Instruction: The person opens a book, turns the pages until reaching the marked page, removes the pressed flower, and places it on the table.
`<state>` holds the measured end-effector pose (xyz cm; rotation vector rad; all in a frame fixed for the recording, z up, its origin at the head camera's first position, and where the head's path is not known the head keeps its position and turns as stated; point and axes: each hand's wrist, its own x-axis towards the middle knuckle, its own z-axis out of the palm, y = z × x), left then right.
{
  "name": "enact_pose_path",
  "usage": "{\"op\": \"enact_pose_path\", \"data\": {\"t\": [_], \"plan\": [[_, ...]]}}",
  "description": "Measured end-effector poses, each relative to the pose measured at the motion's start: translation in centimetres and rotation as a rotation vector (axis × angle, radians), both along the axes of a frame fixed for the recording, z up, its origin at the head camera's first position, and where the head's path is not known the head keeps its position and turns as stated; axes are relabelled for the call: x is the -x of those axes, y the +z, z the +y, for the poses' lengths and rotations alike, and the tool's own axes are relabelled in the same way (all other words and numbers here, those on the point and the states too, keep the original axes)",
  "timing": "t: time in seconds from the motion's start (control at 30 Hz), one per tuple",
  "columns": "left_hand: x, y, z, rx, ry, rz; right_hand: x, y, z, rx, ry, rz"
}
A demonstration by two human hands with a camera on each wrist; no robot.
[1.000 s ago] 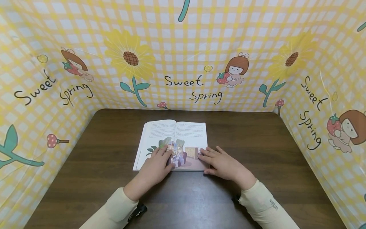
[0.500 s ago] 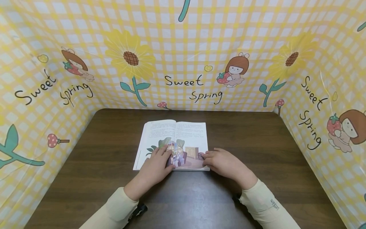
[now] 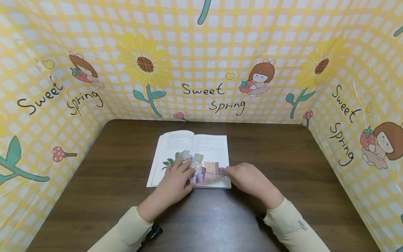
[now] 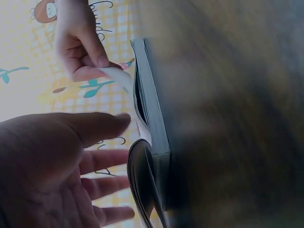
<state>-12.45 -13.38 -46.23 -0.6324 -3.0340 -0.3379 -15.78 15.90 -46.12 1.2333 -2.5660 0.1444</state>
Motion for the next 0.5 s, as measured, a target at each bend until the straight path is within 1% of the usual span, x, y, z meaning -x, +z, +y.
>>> {"op": "enact_pose_path", "data": {"t": [0.1, 0.27, 0.37, 0.5], "plan": [[0.0, 0.0, 0.1, -0.008, -0.044, -0.020, 0.0, 0.1, 0.0, 0.036, 0.014, 0.041], [-0.1, 0.0, 0.3, -0.017, -0.074, -0.055, 0.0, 0.4, 0.0, 0.102, 0.057, 0.120], [-0.1, 0.0, 0.4, -0.018, -0.082, -0.055, 0.0, 0.7, -0.1, 0.125, 0.074, 0.157], [0.1, -0.1, 0.4, -0.040, -0.080, -0.023, -0.2, 1.0, -0.2, 0.133, 0.087, 0.200]]}}
